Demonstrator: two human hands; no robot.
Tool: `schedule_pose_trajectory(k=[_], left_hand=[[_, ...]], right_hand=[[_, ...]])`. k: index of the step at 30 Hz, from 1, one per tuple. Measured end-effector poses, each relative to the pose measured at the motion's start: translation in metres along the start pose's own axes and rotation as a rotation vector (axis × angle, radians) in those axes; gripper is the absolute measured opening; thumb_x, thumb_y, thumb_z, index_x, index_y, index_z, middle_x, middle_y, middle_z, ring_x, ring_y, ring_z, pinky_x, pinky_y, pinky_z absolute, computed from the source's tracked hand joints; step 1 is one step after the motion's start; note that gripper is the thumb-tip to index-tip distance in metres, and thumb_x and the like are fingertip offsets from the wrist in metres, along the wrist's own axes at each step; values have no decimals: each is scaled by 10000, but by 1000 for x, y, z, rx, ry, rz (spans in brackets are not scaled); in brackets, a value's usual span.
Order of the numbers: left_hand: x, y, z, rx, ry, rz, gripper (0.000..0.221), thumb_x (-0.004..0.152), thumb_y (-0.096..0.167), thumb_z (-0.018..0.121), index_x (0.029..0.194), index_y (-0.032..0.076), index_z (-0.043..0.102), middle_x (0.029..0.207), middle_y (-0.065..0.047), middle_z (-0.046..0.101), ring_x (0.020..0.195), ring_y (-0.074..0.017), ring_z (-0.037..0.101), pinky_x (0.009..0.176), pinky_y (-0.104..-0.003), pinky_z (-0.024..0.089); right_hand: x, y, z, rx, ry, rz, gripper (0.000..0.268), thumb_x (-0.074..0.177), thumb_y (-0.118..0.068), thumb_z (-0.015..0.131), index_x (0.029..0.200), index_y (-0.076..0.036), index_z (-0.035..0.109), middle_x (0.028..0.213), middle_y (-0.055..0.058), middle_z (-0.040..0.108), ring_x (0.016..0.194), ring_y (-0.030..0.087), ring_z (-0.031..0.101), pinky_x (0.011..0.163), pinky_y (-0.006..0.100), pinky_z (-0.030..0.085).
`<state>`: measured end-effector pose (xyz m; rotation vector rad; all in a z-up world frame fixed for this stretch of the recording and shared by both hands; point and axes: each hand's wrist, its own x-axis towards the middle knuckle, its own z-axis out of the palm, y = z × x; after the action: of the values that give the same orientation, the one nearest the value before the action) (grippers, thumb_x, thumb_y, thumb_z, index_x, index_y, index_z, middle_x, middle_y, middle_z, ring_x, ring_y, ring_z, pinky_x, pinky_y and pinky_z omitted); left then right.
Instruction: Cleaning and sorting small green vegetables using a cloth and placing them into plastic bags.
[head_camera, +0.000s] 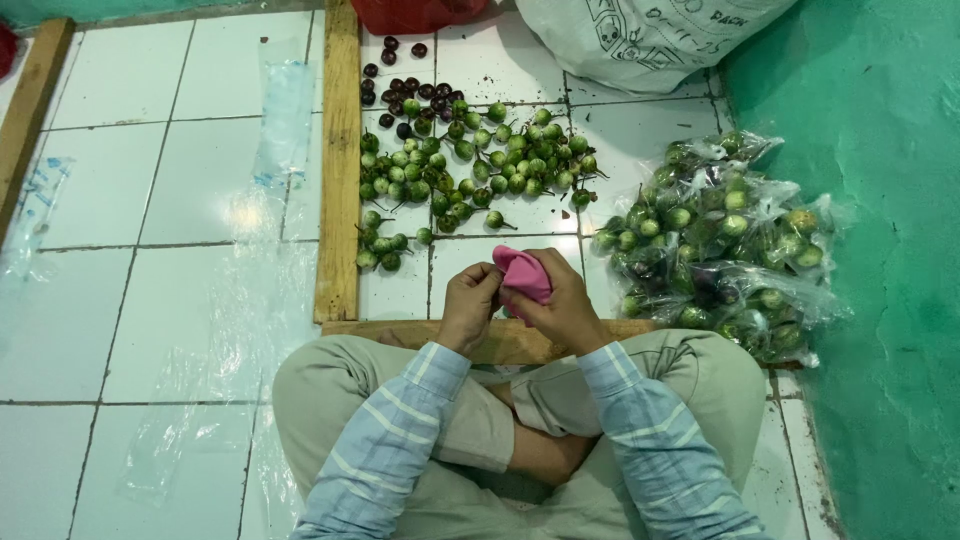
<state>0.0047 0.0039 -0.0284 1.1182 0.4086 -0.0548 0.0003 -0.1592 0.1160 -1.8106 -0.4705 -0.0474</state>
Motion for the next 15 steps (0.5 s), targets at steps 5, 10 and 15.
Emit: schedule_pose_trajectory(k=[5,10,15], left_hand=[[-50,61,38,-61,-44,-17,181,959,189,775,975,9,774,827,-114,753,730,-180,749,654,-286,632],[-67,79,50,-122,-66,-28,232,930,141,794,1074,-37,765,896,-162,767,783,-222,766,714,-319,659],[-70,77,55,-120,-74,-30,295,842,68,861,1090,-47,752,941,-167,765,826,-231,768,713,-296,657]], right_hand=[[-1,5,-4,-29,46,5,242,898,-173,785,1104,-74,705,969,133,670,941,361,694,881,482,504],[-3,3,-4,-64,96,-8,81,964,-189,720,993,-116,739,857,72,635,819,295,690,809,408,509],[-5,5,-2,-68,228,-32,95,959,-127,716,908,-51,689,712,173,626,682,417,681,650,445,525]])
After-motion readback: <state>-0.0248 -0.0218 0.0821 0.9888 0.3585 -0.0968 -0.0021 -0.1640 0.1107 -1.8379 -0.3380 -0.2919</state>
